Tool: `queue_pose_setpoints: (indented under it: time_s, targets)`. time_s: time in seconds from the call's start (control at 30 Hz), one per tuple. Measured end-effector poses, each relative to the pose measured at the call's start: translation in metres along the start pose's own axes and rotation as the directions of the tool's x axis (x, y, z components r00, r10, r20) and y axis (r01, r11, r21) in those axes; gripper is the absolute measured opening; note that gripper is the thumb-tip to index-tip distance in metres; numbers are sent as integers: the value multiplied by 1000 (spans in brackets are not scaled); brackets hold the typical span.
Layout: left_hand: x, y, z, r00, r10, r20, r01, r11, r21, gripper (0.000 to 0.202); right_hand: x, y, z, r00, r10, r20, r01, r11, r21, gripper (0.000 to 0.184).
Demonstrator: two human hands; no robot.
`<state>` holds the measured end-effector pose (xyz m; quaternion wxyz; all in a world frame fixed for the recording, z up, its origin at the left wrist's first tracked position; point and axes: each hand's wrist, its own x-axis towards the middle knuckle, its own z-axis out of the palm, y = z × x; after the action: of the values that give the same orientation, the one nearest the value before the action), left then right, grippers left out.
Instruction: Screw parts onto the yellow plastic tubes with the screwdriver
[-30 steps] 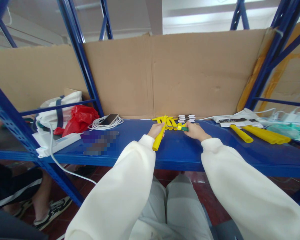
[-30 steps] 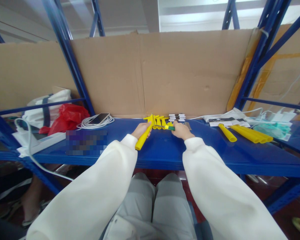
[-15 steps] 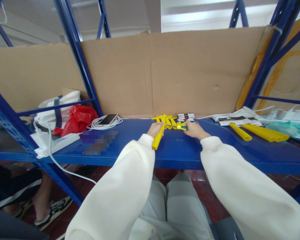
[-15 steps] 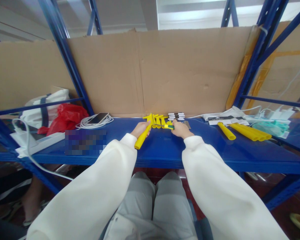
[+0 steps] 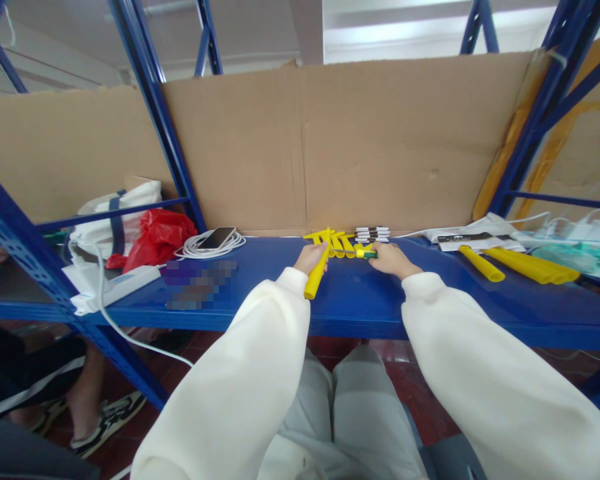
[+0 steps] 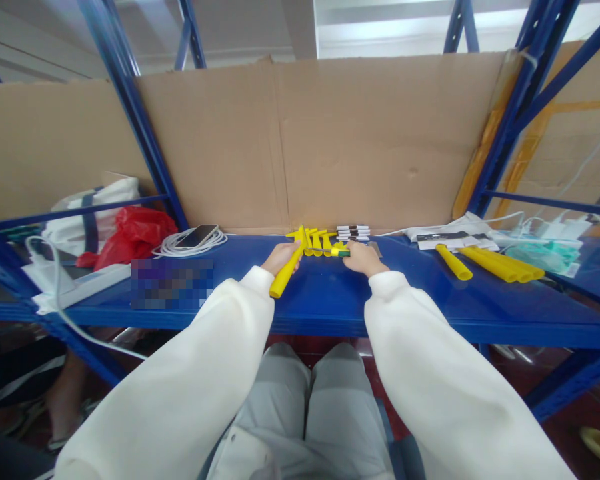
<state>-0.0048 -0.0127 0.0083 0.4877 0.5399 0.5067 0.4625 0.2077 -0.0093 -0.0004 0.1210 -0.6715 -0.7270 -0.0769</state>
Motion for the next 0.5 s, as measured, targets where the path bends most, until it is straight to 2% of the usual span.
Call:
queue_pose_setpoints:
  time_s: [0.23, 0.5]
  targets:
    - [6, -4, 0, 1000, 2, -13, -2, 999, -39, 37, 2, 4, 3, 1000, -24, -9, 24, 1000, -2, 33]
    - [4, -3, -1, 999, 13, -43, -16, 997, -72, 35, -1, -1, 0, 989, -17, 146, 17, 1000, 3, 32]
